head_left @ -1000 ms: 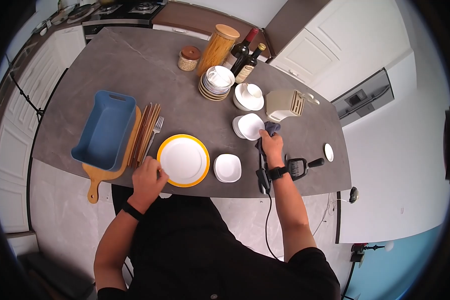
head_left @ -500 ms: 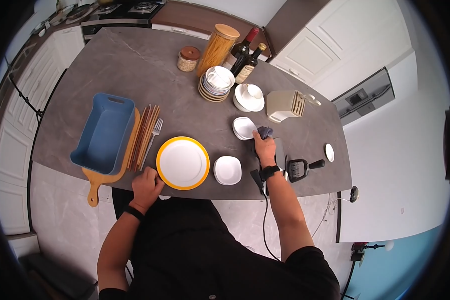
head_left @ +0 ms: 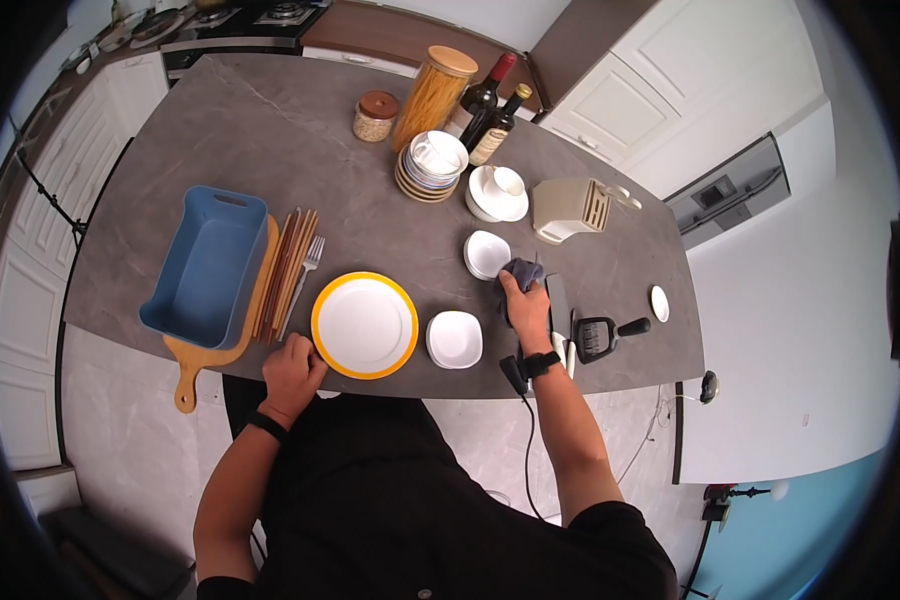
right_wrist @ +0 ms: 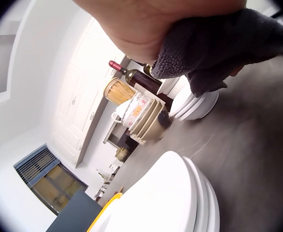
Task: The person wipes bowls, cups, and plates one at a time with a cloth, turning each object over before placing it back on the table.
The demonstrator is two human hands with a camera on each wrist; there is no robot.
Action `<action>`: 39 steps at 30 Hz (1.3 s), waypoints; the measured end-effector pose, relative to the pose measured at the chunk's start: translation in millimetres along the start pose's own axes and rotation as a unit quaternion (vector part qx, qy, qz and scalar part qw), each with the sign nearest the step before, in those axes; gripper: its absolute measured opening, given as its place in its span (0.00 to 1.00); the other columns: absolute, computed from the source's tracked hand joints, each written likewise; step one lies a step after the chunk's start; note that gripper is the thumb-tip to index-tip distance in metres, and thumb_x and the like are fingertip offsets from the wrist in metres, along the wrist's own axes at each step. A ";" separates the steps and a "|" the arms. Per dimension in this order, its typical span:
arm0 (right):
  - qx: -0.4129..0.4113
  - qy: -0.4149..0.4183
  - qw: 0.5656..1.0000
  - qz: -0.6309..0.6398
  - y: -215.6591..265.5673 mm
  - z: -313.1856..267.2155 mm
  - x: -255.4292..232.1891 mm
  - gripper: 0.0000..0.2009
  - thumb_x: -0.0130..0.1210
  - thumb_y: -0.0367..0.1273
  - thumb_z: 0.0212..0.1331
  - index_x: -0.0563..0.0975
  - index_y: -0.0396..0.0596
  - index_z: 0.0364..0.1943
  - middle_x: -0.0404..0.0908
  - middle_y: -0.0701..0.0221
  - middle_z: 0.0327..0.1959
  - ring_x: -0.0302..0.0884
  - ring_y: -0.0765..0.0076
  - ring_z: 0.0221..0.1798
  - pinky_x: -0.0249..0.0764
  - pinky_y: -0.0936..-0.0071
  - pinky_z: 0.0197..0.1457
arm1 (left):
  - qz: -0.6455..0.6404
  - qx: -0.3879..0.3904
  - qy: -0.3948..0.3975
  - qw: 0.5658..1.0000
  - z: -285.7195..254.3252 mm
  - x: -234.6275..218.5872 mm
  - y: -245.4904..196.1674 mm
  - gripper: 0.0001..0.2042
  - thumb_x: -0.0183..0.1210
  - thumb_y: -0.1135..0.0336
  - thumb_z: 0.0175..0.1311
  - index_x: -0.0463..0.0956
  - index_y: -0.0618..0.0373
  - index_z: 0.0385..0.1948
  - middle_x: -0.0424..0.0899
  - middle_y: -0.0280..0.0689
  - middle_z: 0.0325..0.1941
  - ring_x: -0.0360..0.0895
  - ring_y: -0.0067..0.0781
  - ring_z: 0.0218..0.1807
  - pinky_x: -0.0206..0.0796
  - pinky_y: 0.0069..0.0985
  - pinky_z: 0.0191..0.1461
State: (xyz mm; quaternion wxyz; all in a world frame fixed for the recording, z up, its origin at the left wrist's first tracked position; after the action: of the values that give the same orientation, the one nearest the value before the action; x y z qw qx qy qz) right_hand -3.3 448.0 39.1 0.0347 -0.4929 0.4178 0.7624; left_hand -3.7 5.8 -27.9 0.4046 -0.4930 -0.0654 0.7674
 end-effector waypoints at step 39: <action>-0.047 0.262 0.928 0.261 120.6 -146.1 -45.9 0.15 0.69 0.30 0.61 0.84 0.41 0.50 0.89 0.69 0.36 0.83 0.78 0.37 0.79 0.73 0.44 | -0.206 0.019 0.149 0.967 65.6 -12.5 -122.6 0.54 0.80 0.54 0.39 0.57 0.59 0.71 0.71 0.50 0.56 0.79 0.56 0.52 0.74 0.46 0.51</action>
State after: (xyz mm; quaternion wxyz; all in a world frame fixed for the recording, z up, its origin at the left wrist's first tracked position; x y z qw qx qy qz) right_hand 69.7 288.2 123.6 -0.2996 -0.5498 0.4899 0.6066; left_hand 13.8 98.2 75.2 0.5686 -0.5695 -0.0897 0.5867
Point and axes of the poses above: each hand's wrist, its own z-axis towards the middle knuckle, its own x-axis out of the palm, y = z × x, the point moved 3 cm from there along z, towards the middle knuckle
